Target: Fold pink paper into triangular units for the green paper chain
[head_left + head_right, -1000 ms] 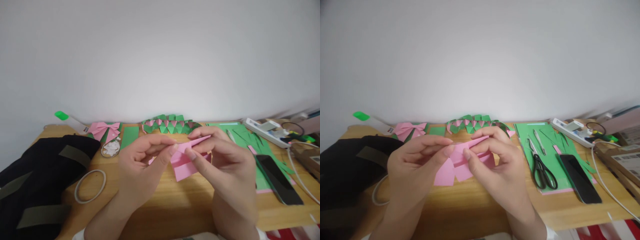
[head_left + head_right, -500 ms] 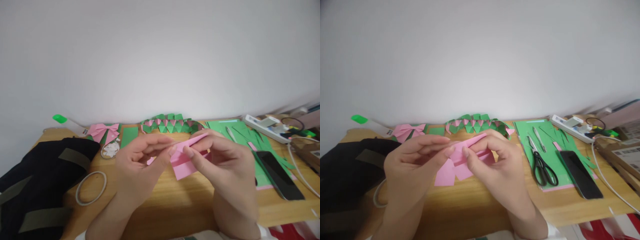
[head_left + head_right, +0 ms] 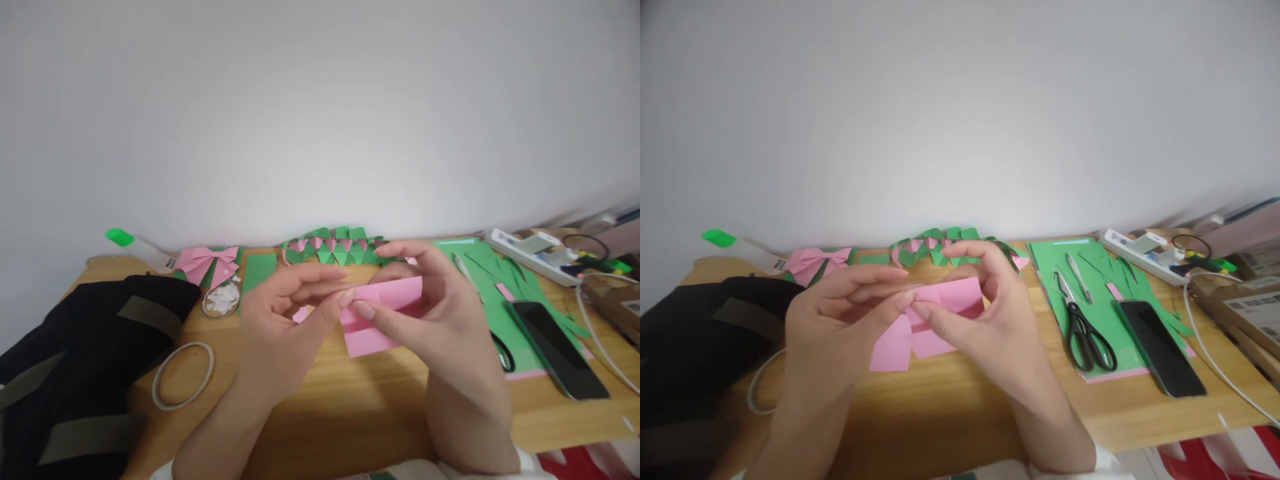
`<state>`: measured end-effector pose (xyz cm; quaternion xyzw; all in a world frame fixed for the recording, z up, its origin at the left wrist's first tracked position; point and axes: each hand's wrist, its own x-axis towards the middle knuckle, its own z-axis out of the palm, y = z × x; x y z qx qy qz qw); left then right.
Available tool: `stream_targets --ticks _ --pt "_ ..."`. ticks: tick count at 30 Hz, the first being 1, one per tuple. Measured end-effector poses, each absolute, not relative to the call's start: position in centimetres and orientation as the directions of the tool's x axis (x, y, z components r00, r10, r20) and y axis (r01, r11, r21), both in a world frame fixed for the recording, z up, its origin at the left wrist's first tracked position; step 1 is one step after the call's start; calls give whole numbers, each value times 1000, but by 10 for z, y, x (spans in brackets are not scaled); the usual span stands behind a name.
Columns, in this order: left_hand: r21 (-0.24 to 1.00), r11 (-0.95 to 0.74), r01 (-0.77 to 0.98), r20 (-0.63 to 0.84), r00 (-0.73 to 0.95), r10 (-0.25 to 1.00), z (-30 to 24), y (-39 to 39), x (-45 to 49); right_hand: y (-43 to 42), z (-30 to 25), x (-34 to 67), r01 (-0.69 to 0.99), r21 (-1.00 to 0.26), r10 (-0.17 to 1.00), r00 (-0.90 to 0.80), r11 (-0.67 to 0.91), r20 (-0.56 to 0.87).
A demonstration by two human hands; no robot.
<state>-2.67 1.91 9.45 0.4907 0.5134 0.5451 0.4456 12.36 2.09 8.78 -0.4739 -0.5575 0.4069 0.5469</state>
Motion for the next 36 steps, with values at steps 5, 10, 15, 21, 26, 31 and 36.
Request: stream_targets --ticks 5,10,15,21,26,31,36 --pt "993 -92 69 97 -70 993 91 23 -28 29 91 127 124 -979 986 -44 163 159" --pt "997 -67 24 68 -42 997 87 26 -29 30 89 128 151 -964 976 -61 218 211" --pt "995 -79 55 80 -22 997 86 27 -29 30 86 127 134 -965 974 -76 223 215" --pt "998 -55 27 57 -64 996 88 29 -31 30 83 128 144 -964 973 -96 222 210" --pt "999 -47 20 49 -120 992 92 29 -33 31 80 132 90 -981 981 -109 170 160" --pt "1000 -17 20 18 -84 996 96 30 -34 30 82 135 113 -978 980 -118 175 162" --pt "987 -58 148 46 87 995 92 32 -40 30 84 137 192 -960 967 -193 203 166"
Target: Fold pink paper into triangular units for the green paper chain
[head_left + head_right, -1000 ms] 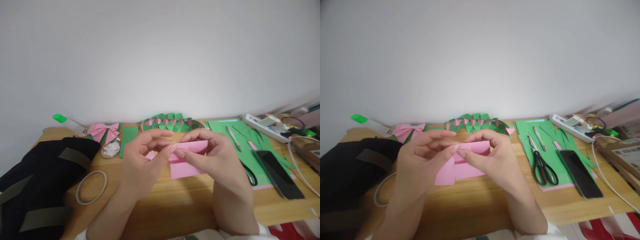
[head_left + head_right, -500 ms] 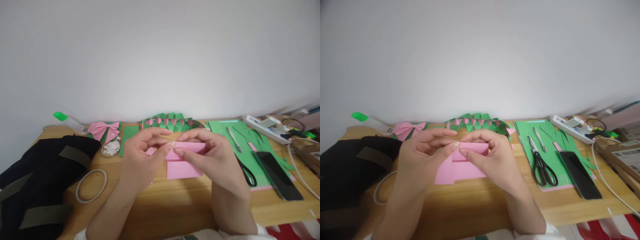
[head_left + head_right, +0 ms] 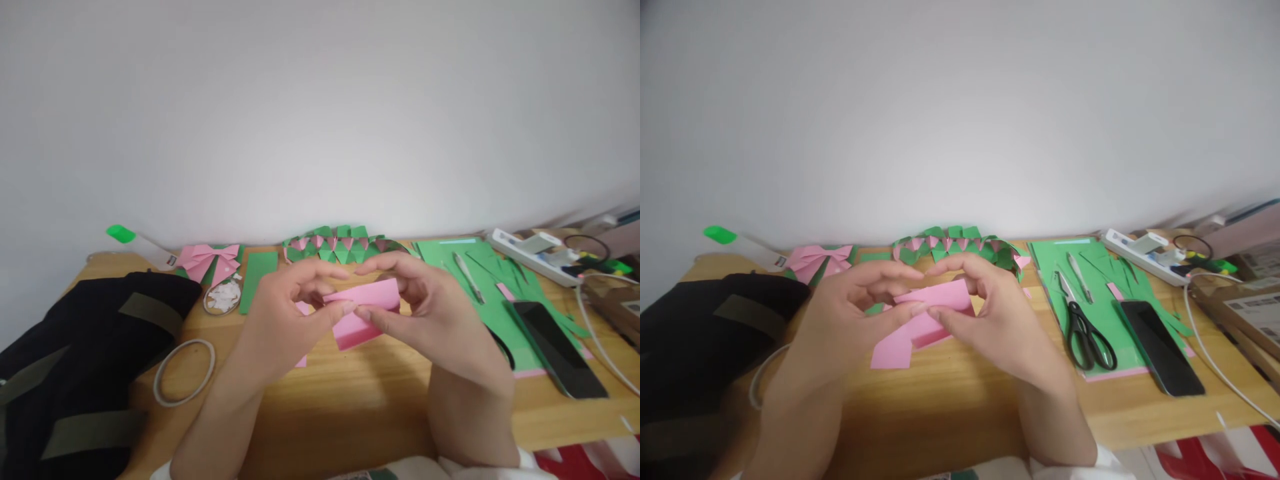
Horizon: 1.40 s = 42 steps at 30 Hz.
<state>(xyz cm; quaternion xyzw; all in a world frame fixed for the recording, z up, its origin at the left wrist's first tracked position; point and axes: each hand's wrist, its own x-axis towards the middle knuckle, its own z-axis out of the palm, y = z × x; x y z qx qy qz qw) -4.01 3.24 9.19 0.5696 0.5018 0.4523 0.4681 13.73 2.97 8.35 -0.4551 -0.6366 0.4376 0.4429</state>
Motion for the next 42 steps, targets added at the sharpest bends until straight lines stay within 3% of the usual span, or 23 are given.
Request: stream_targets --ticks 4,8,12,15,17,20,22,24,30,37,42 --pt "993 -93 69 85 115 990 82 37 -41 30 85 140 116 -977 975 -158 178 158" --pt "991 -90 -102 89 -12 996 80 41 -38 29 84 146 85 -943 946 12 323 325" --pt "976 -4 -219 -3 -35 999 84 39 -35 28 79 147 82 -912 911 -141 401 388" --pt "949 29 -315 -25 18 1000 85 37 -35 28 76 142 186 -883 902 -127 431 413" --pt "930 32 -367 -14 53 999 83 37 -35 28 76 139 297 -805 854 -79 513 514" --pt "899 18 -438 8 57 998 81 38 -35 30 77 138 503 -538 692 -183 676 698" --pt "872 15 -490 16 58 998 81 39 -36 31 79 138 583 -360 618 -332 728 712" --pt "849 26 -527 20 81 997 81 39 -36 31 81 139 608 -303 614 -401 733 680" --pt "843 54 -535 42 164 986 83 36 -37 30 84 137 444 -484 648 -385 754 657" --pt "896 42 -443 65 223 973 79 35 -41 29 84 137 362 -544 652 -358 756 668" --pt "882 42 -469 95 265 960 77 34 -39 28 83 139 299 -595 665 -299 746 684"
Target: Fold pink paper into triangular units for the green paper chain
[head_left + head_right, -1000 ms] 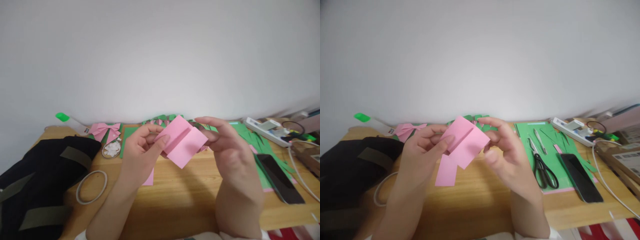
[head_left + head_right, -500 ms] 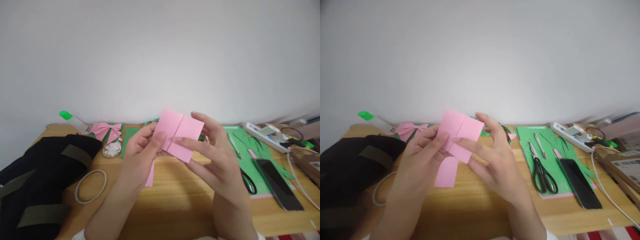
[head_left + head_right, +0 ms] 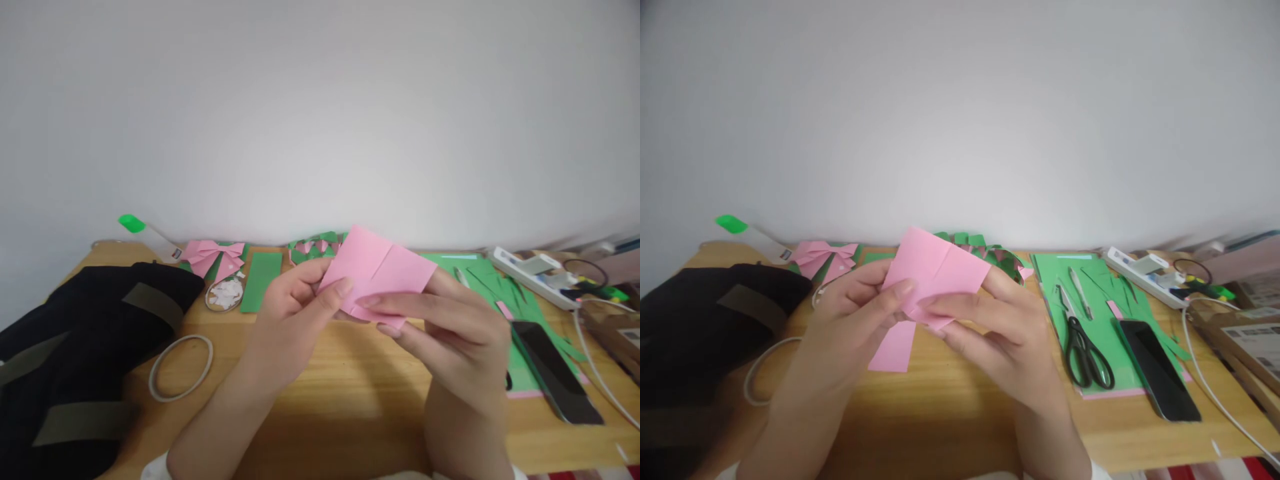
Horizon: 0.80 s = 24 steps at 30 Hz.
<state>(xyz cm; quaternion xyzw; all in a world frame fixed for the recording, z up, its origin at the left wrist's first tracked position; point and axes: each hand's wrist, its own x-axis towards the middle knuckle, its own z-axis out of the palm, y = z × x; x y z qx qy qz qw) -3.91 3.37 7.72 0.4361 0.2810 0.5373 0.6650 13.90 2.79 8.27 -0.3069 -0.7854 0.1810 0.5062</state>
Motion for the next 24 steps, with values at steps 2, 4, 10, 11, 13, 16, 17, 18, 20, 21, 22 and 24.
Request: stream_targets --ticks 2,4,10,11,13,16,17,18,20,21,22,24 --pt "862 59 -503 106 293 950 78 33 -38 27 82 138 287 -612 675 -264 737 689" --pt "847 81 -526 108 318 942 79 33 -37 25 81 134 284 -631 688 -197 722 699" --pt "807 140 -574 86 348 933 80 31 -37 22 76 123 267 -710 722 70 652 689" --pt "802 157 -577 81 365 928 81 31 -36 22 75 121 254 -720 721 106 646 684" --pt "793 192 -579 68 397 915 82 30 -35 22 72 118 220 -744 723 179 631 667" --pt "790 213 -574 57 415 908 83 29 -34 22 69 114 182 -770 722 271 611 637" --pt "792 212 -573 57 416 908 84 29 -33 22 69 113 182 -775 719 294 605 630" --pt "796 212 -566 53 415 908 84 29 -33 22 68 112 186 -779 715 314 599 625" --pt "808 213 -550 40 410 911 83 28 -33 21 68 110 202 -785 709 342 586 617" --pt "815 215 -538 29 408 912 83 27 -33 21 68 109 207 -789 708 354 578 611" --pt "822 215 -528 21 406 914 83 27 -34 21 69 109 211 -793 707 364 571 606" --pt "834 218 -507 11 411 912 83 27 -34 20 69 108 216 -799 706 380 561 598"
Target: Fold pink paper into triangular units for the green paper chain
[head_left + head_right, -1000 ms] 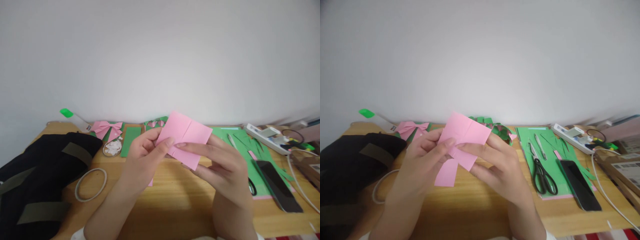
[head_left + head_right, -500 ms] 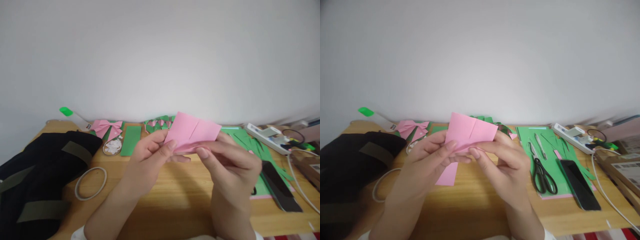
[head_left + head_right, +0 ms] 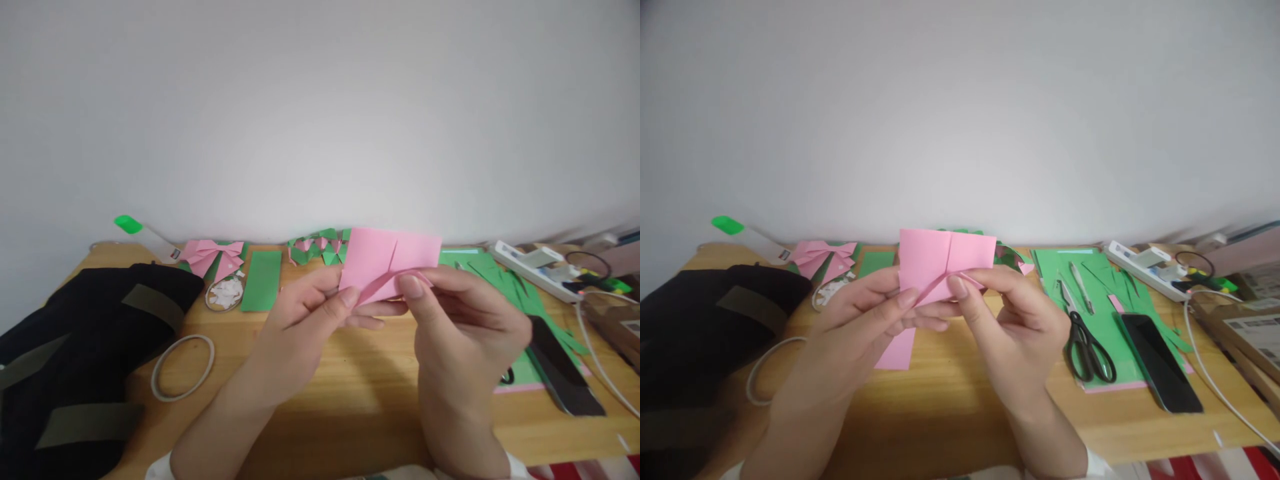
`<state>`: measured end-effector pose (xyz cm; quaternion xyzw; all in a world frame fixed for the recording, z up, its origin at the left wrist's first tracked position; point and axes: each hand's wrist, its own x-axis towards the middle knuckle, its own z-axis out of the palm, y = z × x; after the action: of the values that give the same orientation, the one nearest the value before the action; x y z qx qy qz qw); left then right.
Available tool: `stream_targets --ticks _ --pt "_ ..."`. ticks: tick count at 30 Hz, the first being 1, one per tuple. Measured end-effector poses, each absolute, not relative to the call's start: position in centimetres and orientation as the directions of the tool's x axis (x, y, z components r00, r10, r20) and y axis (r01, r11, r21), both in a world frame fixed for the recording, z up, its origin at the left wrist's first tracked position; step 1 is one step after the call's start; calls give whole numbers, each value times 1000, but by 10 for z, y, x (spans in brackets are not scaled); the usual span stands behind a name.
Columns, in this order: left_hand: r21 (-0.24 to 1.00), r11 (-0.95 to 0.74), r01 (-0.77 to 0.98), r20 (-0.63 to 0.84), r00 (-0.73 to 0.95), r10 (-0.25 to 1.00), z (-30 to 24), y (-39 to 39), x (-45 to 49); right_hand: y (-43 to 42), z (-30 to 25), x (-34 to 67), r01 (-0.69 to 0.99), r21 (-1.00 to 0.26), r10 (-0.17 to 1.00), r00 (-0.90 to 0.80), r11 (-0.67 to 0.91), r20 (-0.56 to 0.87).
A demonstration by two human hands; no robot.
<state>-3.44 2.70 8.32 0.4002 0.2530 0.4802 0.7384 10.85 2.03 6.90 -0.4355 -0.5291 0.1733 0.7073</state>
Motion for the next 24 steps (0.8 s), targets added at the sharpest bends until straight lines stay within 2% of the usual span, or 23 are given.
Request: stream_targets --ticks 5,9,14,19,24 --pt "871 168 -462 39 406 913 86 27 -35 22 69 109 265 -780 656 427 566 622" --pt "918 45 -395 83 301 950 87 22 -29 23 68 108 303 -743 590 462 596 662" --pt "924 -189 -333 207 20 978 86 14 -18 23 68 109 219 -763 622 466 608 629" --pt "907 -414 -81 414 -11 910 87 18 -23 22 66 113 147 -793 666 467 590 582" --pt "894 -440 -82 441 -1 898 89 20 -27 19 66 114 76 -800 683 479 595 552"
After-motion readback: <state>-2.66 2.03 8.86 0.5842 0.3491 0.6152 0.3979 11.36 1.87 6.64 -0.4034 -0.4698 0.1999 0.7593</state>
